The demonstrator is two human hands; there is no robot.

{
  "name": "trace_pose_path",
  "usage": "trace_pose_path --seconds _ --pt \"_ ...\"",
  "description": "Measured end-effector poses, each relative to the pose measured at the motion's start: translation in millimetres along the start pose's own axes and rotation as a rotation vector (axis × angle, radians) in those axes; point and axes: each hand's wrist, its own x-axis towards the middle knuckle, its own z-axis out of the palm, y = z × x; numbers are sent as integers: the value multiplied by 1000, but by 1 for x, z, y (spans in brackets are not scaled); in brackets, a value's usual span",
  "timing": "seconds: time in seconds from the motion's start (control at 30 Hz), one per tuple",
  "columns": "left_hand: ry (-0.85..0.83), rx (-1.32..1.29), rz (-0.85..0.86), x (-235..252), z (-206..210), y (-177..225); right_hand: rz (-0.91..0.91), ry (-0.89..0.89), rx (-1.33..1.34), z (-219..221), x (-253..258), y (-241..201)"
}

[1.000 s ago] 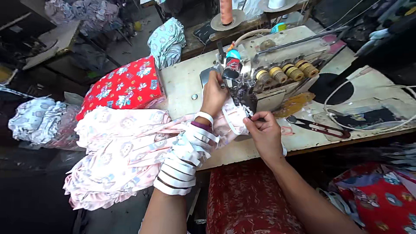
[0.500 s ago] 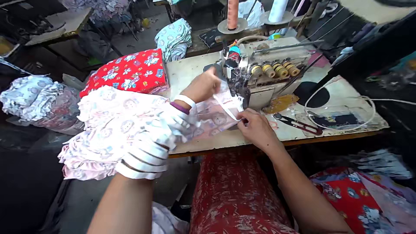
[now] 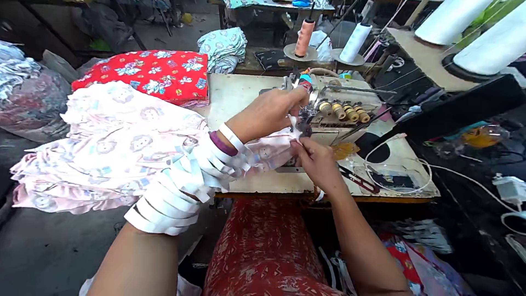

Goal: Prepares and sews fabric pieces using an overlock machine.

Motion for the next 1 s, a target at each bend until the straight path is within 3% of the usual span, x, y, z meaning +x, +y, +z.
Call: trace_pose_path --seconds 0.07,0.13,0.23,0.3,0.37,0.4,0.5,0.57,0.7,0.8,0.9,1.0 --pt "84 -193 -126 -13 -8 10 56 -127 311 -12 -7 -10" --pt "279 -536 -404 -30 6 17 22 -161 665 -14 -17 -14" --pt "232 -800 -685 -54 53 21 12 -231 814 -3 -29 -13" --pt "360 -904 -714 -52 69 19 149 -248 718 3 -32 -18" --pt "582 -920 -649 -39 63 11 304 -251 583 8 -31 -21" --pt "608 -864 -588 -38 58 10 334 -236 573 8 -30 -20" --pt "444 -578 -384 -64 60 25 101 -95 590 0 -27 -17" --pt "416 -369 -275 -91 88 23 -61 -2 499 -13 -25 -16" --pt "198 99 -358 -132 153 -6 -69 52 362 -13 -25 -25" --pt "165 113 -469 -128 158 -2 -24 -7 423 -4 -20 -34" --pt "2 58 -543 -127 142 13 8 -68 651 -13 -13 -30" --pt "-133 -190 -406 -121 108 39 -27 -282 708 -41 -6 -17"
